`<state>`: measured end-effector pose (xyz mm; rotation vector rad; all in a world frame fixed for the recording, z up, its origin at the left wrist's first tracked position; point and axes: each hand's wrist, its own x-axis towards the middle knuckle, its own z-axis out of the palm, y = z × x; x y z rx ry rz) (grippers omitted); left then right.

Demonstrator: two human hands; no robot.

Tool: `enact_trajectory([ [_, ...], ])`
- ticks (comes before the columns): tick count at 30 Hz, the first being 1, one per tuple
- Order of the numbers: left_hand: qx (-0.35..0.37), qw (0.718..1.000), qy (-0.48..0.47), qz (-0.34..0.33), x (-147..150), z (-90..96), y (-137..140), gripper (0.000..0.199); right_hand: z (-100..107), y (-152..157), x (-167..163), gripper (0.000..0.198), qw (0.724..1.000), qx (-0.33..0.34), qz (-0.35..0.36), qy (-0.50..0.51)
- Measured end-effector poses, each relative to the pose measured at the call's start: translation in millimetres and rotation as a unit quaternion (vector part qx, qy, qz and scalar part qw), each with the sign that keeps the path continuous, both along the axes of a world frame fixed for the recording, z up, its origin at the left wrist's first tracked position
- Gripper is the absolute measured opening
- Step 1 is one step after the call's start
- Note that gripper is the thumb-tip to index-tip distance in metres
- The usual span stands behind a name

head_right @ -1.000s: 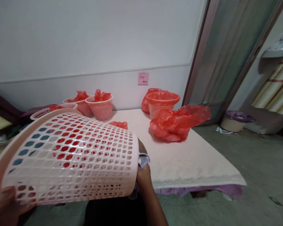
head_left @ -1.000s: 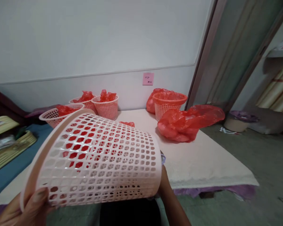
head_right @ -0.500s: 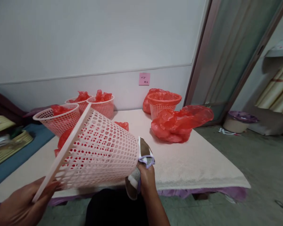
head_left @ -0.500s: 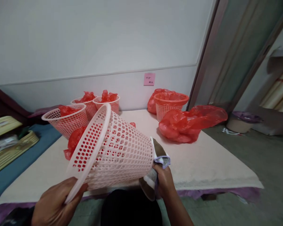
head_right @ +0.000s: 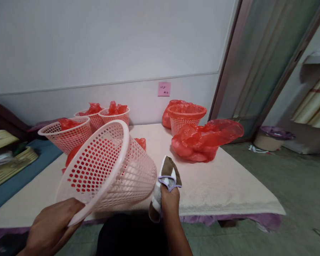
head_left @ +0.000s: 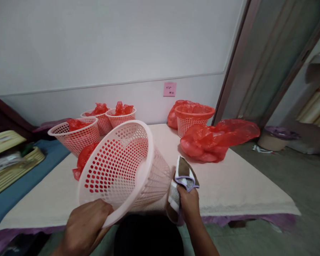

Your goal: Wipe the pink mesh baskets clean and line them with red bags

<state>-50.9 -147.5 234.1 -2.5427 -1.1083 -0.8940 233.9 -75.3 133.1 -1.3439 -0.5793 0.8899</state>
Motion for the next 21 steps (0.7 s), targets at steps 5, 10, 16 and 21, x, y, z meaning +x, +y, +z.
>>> enact_trajectory([
  [5, -0.007, 0.995, 0.071, -0.063, 7.7, -5.5, 3.4, 0.018, 16.2, -5.6, -1.9, 0.044, 0.994, 0.006, 0.026, 0.103],
  [10, 0.023, 0.991, 0.101, -0.081, 30.5, 2.7, 6.9, 0.022, 51.5, -20.9, -9.1, 0.05, 0.985, 0.065, 0.052, 0.151],
  [16, 0.055, 0.993, 0.097, -0.044, 64.5, 15.8, 3.9, 0.025, 87.1, -37.6, -1.0, 0.059, 0.984, 0.13, 0.036, 0.119],
  [21, 0.032, 0.986, 0.16, -0.029, 83.8, 17.6, -4.0, 0.016, 102.2, -47.1, 10.9, 0.046, 0.987, 0.156, 0.024, 0.001],
])
